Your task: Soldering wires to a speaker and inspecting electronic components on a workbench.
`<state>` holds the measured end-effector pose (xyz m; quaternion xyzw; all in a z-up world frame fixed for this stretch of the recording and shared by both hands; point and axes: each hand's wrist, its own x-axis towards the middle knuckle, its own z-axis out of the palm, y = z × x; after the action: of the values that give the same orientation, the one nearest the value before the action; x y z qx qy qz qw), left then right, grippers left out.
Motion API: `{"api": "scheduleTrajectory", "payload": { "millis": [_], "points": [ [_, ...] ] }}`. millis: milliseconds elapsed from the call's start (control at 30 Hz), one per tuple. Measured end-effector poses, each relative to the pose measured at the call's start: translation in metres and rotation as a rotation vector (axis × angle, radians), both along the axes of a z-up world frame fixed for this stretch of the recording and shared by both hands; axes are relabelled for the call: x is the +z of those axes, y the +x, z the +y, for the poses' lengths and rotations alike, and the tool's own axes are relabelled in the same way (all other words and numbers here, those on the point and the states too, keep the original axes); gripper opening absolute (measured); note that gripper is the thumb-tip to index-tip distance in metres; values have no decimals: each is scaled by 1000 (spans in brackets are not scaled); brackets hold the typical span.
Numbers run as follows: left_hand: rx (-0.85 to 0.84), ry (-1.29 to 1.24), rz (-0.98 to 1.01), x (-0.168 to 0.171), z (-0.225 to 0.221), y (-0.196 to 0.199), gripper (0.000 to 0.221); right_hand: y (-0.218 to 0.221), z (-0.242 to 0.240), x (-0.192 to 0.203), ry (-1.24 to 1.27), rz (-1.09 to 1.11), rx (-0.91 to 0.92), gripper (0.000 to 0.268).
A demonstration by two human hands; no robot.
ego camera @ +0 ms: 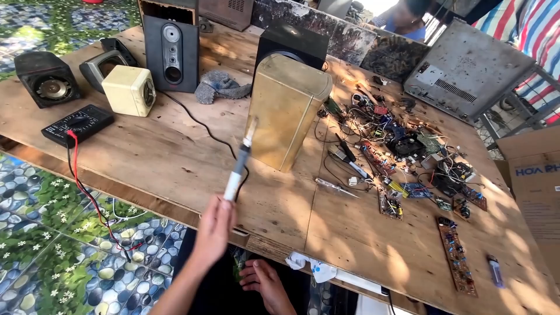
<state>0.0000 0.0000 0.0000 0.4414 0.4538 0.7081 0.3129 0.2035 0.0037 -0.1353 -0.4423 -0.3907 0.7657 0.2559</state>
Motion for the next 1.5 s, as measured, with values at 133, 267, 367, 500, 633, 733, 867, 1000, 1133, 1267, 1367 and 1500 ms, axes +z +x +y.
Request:
{"api": "scheduleTrajectory", "payload": {
  "millis": [133,267,367,500,633,733,867,1000,1133,1267,1367,1500],
  "points": [
    [-102,11,29,7,-9,30,22,-2,2,1,-13,-3,-5,36],
    [-42,-125,37,20,-14,38,24,1,0,-3,-34,-5,-4,37],
    [-41,-188,88,23,-10,34,26,0,1,-1,-30,1,-9,39],
    [-65,-242,185,24,-11,33,28,1,2,-8,-1,17,-2,40],
    [-54,-237,139,25,-10,35,27,1,2,-8,-3,12,-4,39],
    [-40,-238,150,28,-10,35,28,1,1,-6,2,1,1,39],
    [-34,-318,212,33,-10,34,31,1,1,-3,-7,-4,-7,41],
    [-18,-306,235,31,-8,34,27,1,1,-3,-14,-14,-17,40],
    [-13,-290,249,27,-6,35,24,3,1,-1,-12,-10,-16,41],
    [-16,-294,251,29,-5,35,27,2,1,3,-13,-18,-24,40],
    [-14,-315,275,35,-5,36,27,1,0,9,-17,-34,-34,40],
    [8,-320,275,37,-7,38,26,6,3,-1,-7,-13,-72,42]
  ]
}}
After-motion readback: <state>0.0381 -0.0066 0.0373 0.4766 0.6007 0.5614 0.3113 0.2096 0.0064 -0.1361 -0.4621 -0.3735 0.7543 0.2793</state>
